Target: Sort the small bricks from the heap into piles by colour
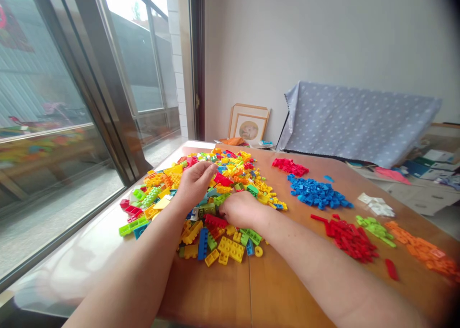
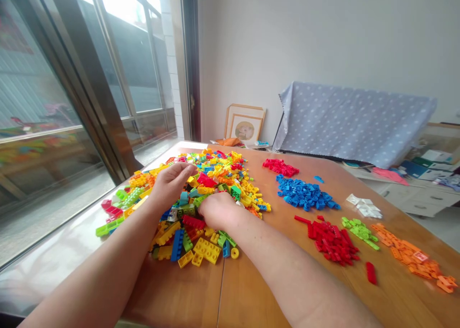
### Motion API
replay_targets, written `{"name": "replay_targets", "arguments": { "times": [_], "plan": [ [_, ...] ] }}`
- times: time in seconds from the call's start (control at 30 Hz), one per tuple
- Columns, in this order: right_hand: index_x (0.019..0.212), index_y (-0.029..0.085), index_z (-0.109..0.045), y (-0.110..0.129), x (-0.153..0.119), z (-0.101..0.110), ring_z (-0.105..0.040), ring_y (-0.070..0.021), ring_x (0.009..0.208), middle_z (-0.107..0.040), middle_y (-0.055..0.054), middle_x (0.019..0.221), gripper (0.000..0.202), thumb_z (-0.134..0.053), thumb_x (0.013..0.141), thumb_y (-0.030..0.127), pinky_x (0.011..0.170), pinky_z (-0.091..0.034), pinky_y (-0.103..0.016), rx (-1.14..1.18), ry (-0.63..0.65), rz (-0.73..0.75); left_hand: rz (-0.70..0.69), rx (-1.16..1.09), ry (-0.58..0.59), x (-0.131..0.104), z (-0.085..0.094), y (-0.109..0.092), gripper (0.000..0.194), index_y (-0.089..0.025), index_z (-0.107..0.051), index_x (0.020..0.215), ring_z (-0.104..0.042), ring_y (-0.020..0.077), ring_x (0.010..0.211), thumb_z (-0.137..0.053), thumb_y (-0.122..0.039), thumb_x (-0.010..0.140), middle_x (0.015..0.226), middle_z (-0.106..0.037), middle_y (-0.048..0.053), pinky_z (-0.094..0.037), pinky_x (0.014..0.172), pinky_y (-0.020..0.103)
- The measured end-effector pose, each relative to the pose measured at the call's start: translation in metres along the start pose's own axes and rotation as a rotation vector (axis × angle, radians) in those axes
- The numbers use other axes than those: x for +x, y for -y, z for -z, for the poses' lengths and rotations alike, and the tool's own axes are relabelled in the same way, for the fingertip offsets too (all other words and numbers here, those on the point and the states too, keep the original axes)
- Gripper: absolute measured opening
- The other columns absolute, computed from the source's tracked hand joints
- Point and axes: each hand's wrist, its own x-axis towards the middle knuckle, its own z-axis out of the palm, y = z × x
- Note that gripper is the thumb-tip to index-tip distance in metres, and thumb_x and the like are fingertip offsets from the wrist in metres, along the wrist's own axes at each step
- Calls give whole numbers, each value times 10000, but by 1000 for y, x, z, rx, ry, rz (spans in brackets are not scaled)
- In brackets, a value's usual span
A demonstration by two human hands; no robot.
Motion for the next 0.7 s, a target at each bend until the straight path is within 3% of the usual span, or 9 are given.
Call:
{"name": "replay_targets", "arguments": {
  "times": [0.3,0.43,0.57,0.7],
  "plan": [
    [1035,292,-799,1,-4,-4,-729,-244,965,-800,-53,1037,285,-547,904,265,741,-504,-305,21,-43,-13,-32,21,43,1,-2,8,335,-169,-703,910,-609,158,771,-622,-492,945,823,-693,31,-470,713,272],
    [1017,283,-798,-2,-14,-12,-729,-242,927,-798,-68,996,302,-511,951,348,741,-492,-305,130,-133,-80,-22,29,78,1,-2,10,354,-168,-712,940,-540,137,693,-612,-507,946,786,-648,16,-439,649,257],
    [986,277,-784,-13,-32,-26,-708,-213,920,-785,-35,960,242,-583,933,403,770,-474,-290,452,-302,-150,-36,42,106,0,-2,8,348,-172,-703,920,-506,133,665,-614,-507,938,751,-610,4,-413,620,249],
    [896,205,-711,-27,-48,-40,-642,-147,705,-711,3,780,190,-643,891,382,628,-441,-244,1070,-452,-233,-31,82,147,-1,-2,5,357,-177,-689,893,-449,121,613,-600,-520,938,670,-540,-21,-371,575,238]
  ]
}}
